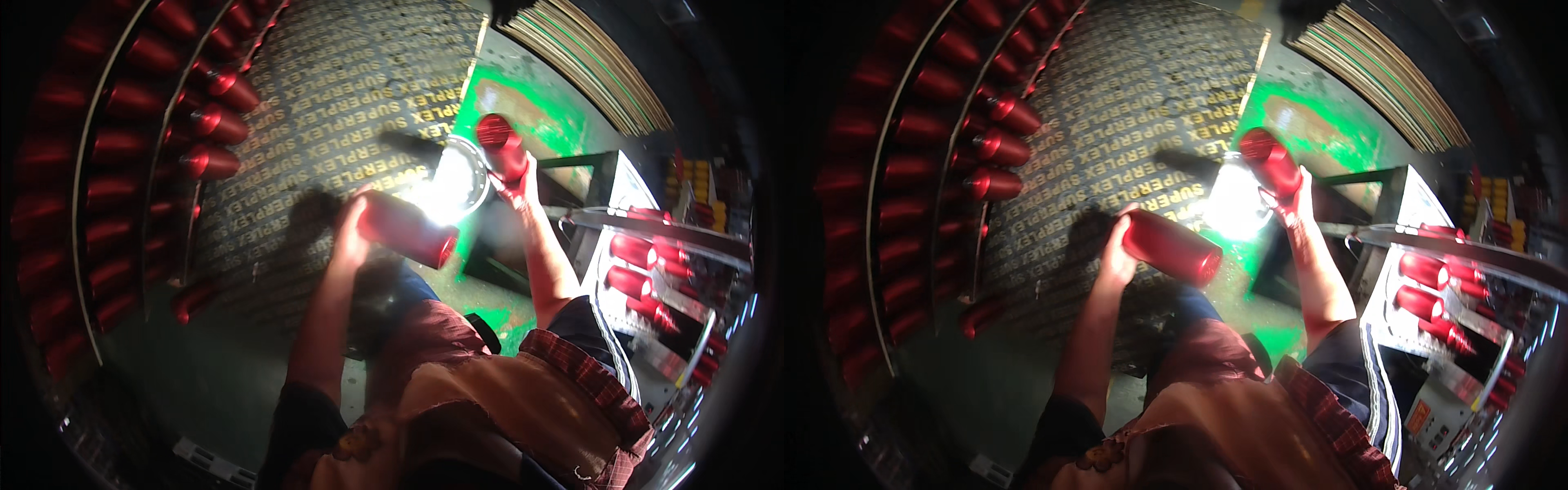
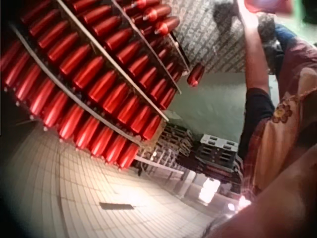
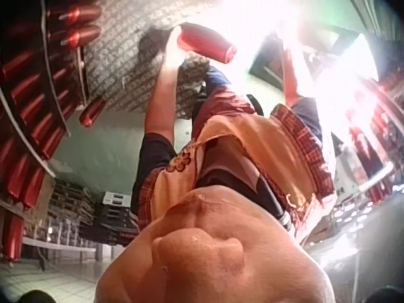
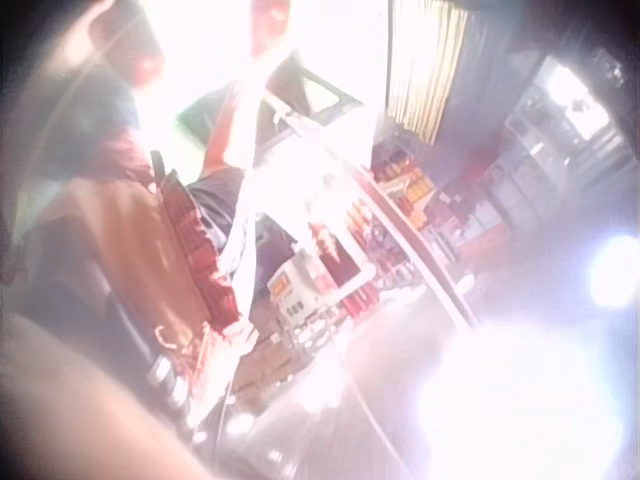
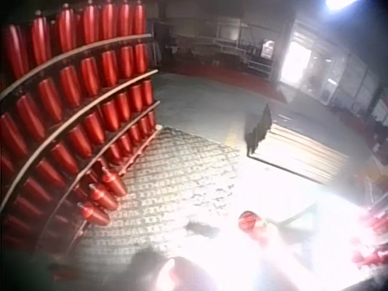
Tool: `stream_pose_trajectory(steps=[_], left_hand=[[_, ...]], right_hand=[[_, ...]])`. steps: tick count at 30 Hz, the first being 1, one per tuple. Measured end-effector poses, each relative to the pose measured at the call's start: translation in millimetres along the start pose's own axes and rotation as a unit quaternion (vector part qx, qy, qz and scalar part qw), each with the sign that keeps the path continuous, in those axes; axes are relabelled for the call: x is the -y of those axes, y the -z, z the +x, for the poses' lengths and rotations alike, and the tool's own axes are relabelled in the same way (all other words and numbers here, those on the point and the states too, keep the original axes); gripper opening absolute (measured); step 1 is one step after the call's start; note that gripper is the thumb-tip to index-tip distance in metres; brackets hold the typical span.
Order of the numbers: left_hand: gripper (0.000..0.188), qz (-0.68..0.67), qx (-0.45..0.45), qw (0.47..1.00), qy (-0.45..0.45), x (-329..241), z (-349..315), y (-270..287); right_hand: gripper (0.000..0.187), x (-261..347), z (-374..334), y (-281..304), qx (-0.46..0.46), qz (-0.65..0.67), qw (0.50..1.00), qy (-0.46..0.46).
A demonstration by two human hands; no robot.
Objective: The person repeatedly picks up red cylindrical cans from a tray, dips their open ends into a metal bowl containing a white substance, and places them back onto the tray. The process is repeated continuously with multiple cans.
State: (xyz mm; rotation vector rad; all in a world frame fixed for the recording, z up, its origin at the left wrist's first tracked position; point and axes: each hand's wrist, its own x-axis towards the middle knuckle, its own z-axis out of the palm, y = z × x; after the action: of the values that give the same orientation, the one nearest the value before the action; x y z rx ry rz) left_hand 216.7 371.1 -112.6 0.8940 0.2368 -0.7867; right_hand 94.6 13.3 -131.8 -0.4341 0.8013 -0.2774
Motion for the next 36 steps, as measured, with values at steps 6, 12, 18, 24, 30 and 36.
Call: stream_pose_trajectory(steps=[6,12,18,24,30,36], left_hand=[[0.052,-0.39,0.381,0.785,0.295,128,52,-83],[0.046,-0.305,0.326,0.872,0.202,121,27,-62],[0.034,0.317,-0.016,0.933,-0.171,-18,-97,46],[0.031,0.634,-0.208,0.643,-0.376,-35,-152,88],[0.027,0.643,-0.27,0.585,-0.414,-26,-148,118],[0.049,0.543,-0.229,0.69,-0.42,-58,-194,135]], right_hand=[[0.052,13,-6,60,0.215,0.444,0.863,-0.11],[0.05,26,-42,73,0.23,0.361,0.903,-0.029],[0.052,-2,-75,-40,0.109,-0.203,0.946,0.226],[0.044,-174,-73,-169,0.304,-0.662,0.514,0.454],[0.046,-251,-70,-187,0.343,-0.693,0.48,0.414],[0.05,-221,-93,-248,0.455,-0.654,0.406,0.448]])
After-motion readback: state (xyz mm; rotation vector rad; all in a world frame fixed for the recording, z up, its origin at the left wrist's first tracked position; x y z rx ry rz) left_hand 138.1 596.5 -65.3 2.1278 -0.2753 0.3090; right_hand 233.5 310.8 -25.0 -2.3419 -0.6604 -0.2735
